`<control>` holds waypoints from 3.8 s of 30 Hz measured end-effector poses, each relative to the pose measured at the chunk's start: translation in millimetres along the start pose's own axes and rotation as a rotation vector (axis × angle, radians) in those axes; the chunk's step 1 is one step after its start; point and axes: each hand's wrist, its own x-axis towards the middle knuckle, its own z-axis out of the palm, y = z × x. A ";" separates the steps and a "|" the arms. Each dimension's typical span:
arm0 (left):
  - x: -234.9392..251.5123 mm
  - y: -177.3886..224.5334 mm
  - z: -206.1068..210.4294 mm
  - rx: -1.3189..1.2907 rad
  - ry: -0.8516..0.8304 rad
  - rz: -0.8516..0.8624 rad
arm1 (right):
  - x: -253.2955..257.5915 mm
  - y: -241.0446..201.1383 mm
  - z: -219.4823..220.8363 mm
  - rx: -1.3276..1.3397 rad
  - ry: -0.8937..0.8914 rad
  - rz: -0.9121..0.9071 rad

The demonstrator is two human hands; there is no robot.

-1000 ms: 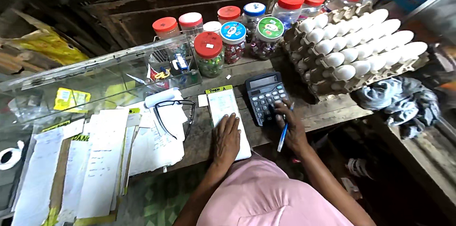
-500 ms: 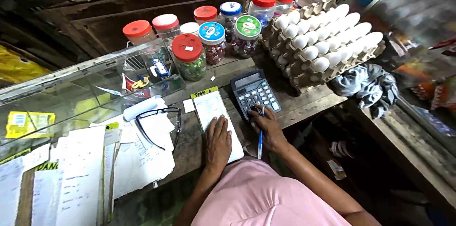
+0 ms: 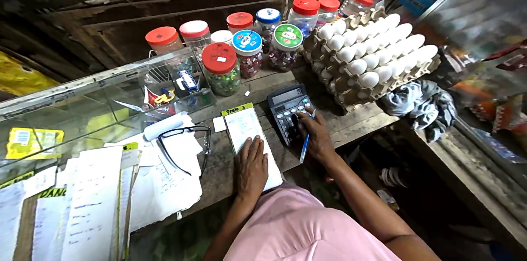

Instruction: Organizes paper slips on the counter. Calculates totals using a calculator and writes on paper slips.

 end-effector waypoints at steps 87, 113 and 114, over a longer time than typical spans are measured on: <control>-4.4 -2.5 3.2 -0.061 0.077 0.026 | -57.8 -3.3 -31.8 0.205 -0.011 0.099; -5.6 -3.3 4.2 -0.065 0.138 0.048 | -15.3 -8.3 -13.2 0.175 -0.004 -0.020; -5.7 -3.1 3.5 -0.063 0.136 0.045 | -21.1 -6.9 -17.2 0.192 0.004 -0.005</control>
